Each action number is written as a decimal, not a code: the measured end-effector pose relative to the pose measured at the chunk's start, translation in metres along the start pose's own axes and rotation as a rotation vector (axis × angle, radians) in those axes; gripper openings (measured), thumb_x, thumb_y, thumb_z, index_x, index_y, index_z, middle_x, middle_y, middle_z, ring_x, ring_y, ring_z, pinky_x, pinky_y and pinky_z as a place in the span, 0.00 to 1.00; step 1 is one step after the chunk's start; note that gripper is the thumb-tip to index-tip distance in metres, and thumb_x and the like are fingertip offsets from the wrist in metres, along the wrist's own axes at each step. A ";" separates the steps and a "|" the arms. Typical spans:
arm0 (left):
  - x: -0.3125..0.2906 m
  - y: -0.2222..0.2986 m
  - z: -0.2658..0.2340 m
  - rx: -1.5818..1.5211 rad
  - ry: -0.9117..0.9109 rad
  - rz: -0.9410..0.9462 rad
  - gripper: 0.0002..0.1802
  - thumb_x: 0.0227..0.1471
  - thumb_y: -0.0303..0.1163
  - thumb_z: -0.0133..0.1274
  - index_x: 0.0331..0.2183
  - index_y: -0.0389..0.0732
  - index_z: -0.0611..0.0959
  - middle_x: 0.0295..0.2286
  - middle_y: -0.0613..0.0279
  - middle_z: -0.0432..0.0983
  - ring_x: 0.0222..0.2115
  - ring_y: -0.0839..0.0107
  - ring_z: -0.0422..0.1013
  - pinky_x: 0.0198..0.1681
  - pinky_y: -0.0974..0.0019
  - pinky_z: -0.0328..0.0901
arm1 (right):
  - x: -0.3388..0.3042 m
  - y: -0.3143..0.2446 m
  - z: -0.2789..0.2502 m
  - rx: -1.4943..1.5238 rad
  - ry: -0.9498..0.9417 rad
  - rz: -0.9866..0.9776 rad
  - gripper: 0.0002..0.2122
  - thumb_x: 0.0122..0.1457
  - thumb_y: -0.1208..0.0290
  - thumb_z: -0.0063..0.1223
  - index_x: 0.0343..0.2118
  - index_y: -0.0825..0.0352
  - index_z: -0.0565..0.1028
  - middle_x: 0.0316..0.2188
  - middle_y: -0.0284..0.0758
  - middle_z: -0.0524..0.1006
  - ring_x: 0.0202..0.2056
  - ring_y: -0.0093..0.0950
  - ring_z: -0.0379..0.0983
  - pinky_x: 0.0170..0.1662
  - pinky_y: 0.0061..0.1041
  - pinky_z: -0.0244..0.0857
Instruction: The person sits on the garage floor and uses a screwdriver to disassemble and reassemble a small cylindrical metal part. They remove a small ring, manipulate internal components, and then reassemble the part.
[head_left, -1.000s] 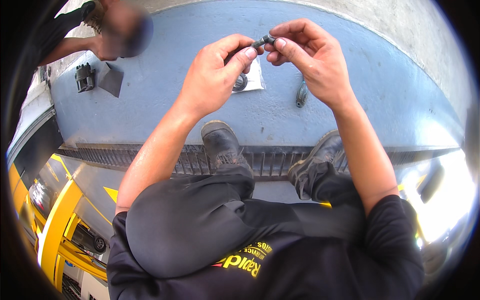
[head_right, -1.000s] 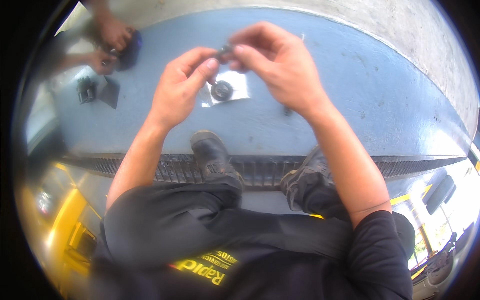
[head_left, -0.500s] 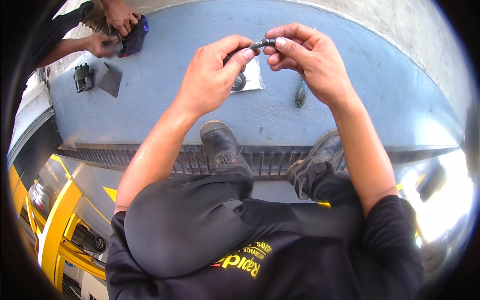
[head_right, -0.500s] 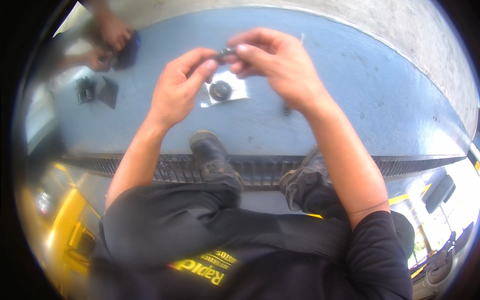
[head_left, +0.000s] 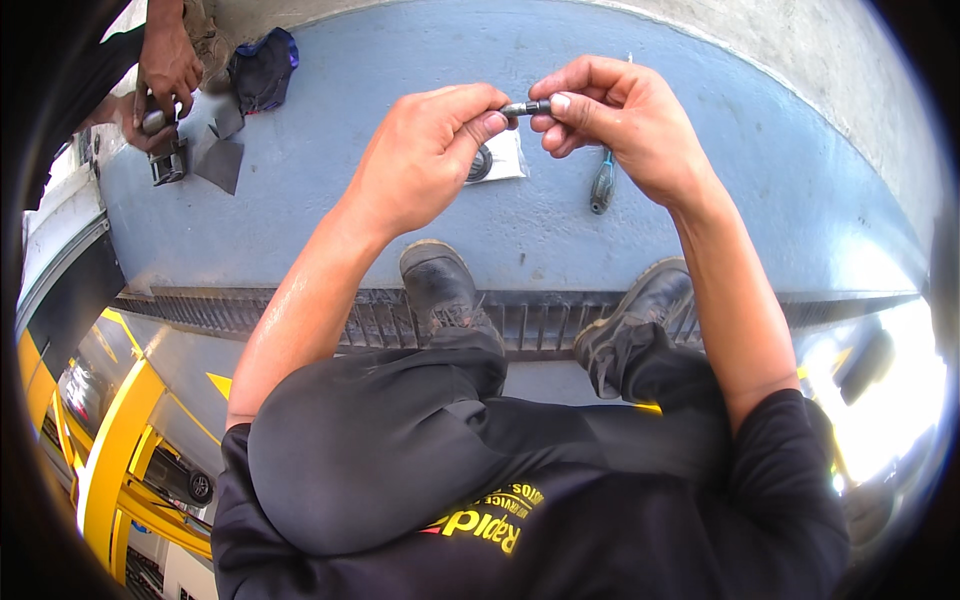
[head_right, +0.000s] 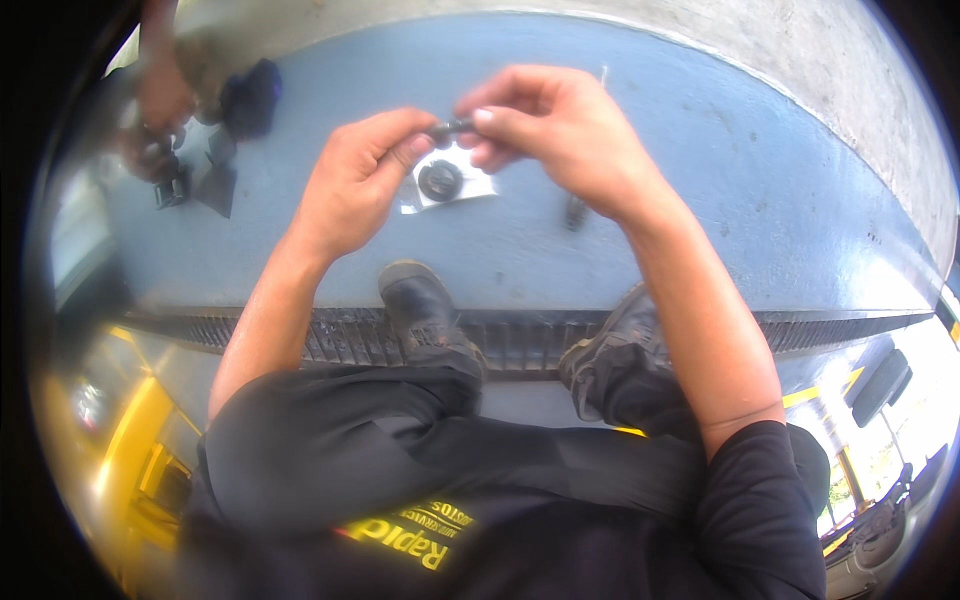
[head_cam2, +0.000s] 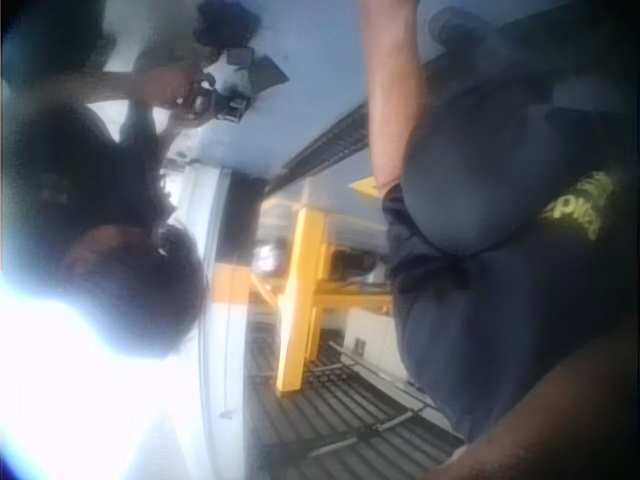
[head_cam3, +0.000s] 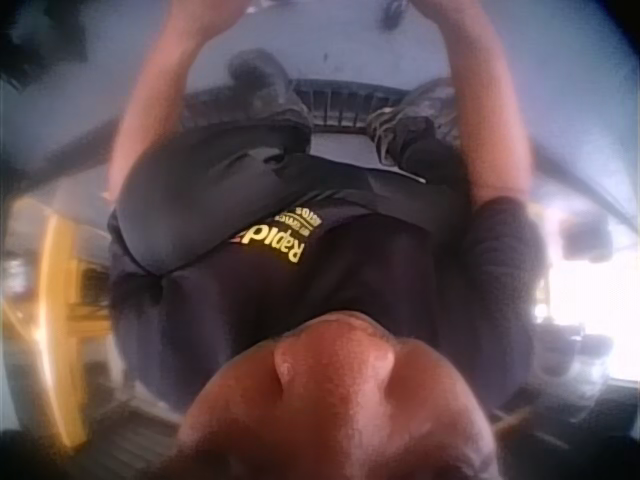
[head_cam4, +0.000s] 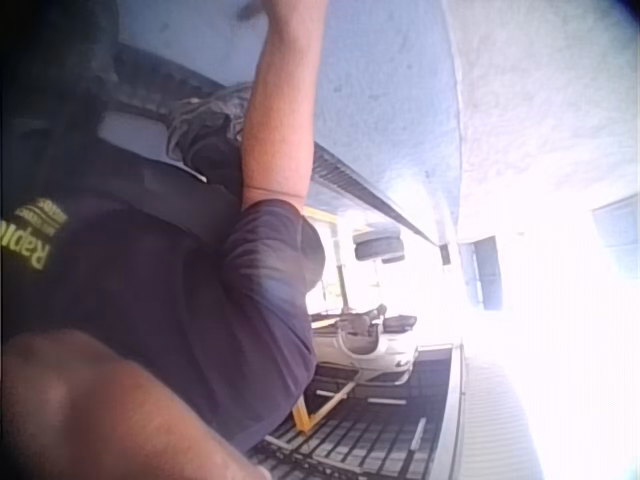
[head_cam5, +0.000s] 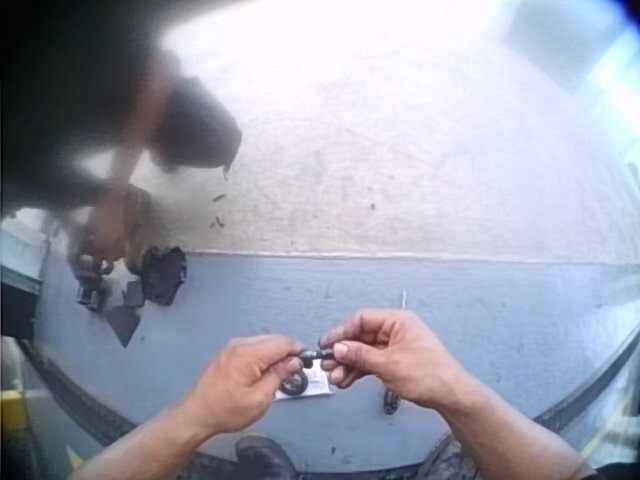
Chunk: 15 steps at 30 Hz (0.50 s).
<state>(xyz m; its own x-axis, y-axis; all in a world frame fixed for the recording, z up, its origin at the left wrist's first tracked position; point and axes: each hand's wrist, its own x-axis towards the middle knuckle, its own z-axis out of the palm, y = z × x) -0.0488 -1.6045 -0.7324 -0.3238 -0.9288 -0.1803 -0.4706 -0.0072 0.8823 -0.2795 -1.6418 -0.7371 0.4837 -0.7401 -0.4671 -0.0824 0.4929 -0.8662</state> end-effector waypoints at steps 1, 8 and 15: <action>0.000 0.001 -0.001 0.020 -0.019 -0.021 0.09 0.63 0.32 0.53 0.35 0.34 0.81 0.26 0.49 0.75 0.26 0.54 0.70 0.32 0.56 0.64 | 0.000 0.001 0.000 -0.012 -0.005 -0.005 0.09 0.66 0.75 0.55 0.46 0.72 0.80 0.35 0.38 0.84 0.34 0.22 0.81 0.42 0.23 0.77; -0.002 0.001 0.000 0.051 -0.024 -0.032 0.08 0.61 0.31 0.54 0.35 0.35 0.81 0.26 0.49 0.76 0.27 0.52 0.71 0.31 0.55 0.64 | 0.000 0.004 0.010 -0.123 0.053 -0.042 0.08 0.66 0.76 0.53 0.44 0.72 0.79 0.34 0.39 0.84 0.34 0.22 0.81 0.42 0.23 0.77; -0.007 0.001 0.001 0.045 -0.044 -0.059 0.06 0.60 0.28 0.54 0.34 0.35 0.80 0.26 0.50 0.78 0.26 0.52 0.73 0.30 0.56 0.65 | 0.001 0.009 0.013 -0.094 0.029 0.018 0.07 0.67 0.77 0.52 0.44 0.72 0.78 0.33 0.37 0.83 0.33 0.21 0.80 0.40 0.22 0.77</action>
<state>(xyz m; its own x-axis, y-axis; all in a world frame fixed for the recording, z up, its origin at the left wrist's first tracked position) -0.0484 -1.5978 -0.7308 -0.3296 -0.9100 -0.2516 -0.5266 -0.0440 0.8490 -0.2680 -1.6319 -0.7429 0.4564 -0.7450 -0.4866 -0.1731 0.4621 -0.8698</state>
